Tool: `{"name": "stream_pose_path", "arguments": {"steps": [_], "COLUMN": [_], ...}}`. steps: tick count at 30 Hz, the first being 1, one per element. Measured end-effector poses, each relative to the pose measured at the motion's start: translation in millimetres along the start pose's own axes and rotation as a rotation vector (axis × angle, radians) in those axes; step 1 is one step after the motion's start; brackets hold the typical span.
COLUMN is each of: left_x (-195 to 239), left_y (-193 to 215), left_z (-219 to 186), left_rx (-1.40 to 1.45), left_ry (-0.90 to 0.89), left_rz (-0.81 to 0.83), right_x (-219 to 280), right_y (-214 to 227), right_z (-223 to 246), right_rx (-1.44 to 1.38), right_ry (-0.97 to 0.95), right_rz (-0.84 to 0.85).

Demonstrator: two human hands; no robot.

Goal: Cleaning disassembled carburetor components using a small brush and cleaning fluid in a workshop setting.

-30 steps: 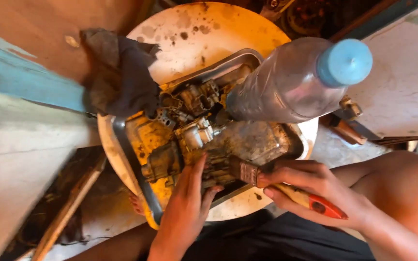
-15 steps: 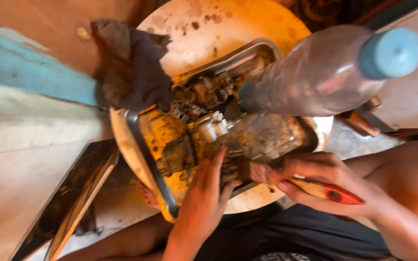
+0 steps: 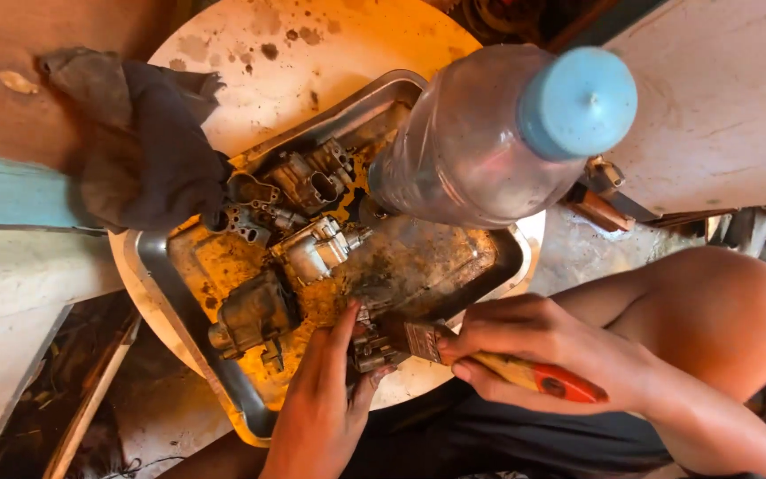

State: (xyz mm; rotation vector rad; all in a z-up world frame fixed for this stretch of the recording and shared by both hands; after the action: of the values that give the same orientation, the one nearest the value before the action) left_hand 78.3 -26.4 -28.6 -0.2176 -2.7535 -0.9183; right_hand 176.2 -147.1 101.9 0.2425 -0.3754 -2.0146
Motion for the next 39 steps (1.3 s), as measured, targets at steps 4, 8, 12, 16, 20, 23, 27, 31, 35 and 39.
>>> {"name": "stream_pose_path", "arguments": {"steps": [4, 8, 12, 16, 20, 23, 27, 31, 35, 39], "left_x": [1.4, 0.2, -1.7, -0.6, -4.8, -6.0, -18.0, -25.4, -26.5, -28.4], "left_y": [4.8, 8.1, 15.1, 18.0, 22.7, 34.5, 27.8, 28.7, 37.5, 33.2], "left_z": [-4.1, -7.2, -14.1, -14.6, -13.0, -19.9, -18.9, -20.9, -33.7, -25.6], "left_rx": [-0.031, -0.037, -0.027, -0.015, 0.021, 0.032, 0.051, 0.074, -0.045, -0.066], "left_ry": [-0.045, -0.041, -0.056, -0.107, -0.106, -0.114, -0.097, -0.148, -0.28, -0.23], "left_rz": [-0.041, -0.043, -0.059, -0.124, -0.16, -0.165, -0.079, -0.084, -0.173, -0.149], "right_x": [6.7, 9.9, 9.7, 8.7, 5.5, -1.3, -19.0, -21.7, -24.3, -25.8], "right_y": [-0.7, -2.3, -4.8, -5.3, -2.0, -1.9, 1.5, 6.0, 8.2, 4.8], "right_z": [-0.3, -2.0, -0.8, -2.9, -5.3, -7.0, 1.3, 8.9, 8.6, 14.8], "right_rx": [0.021, 0.068, 0.12, 0.088, 0.059, 0.06, -0.054, -0.102, -0.058, -0.132], "right_ry": [-0.002, -0.016, -0.019, -0.016, 0.021, -0.011, -0.017, 0.039, 0.025, 0.028], "right_rz": [-0.022, -0.025, -0.031, -0.036, -0.063, -0.04, 0.042, 0.104, 0.046, 0.13]}}
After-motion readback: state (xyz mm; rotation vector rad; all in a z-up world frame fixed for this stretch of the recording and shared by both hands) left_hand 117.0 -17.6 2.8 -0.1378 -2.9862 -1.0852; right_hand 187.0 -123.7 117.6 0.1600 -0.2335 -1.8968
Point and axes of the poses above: each hand's wrist, its own x-axis away from the middle knuckle, its own y-axis out of the back of the hand, z = x × y, the point moved 10 cm from there along -x, towards the middle knuckle, and after that the axes turned 2 degrees about -x, right-handed, at the moved point
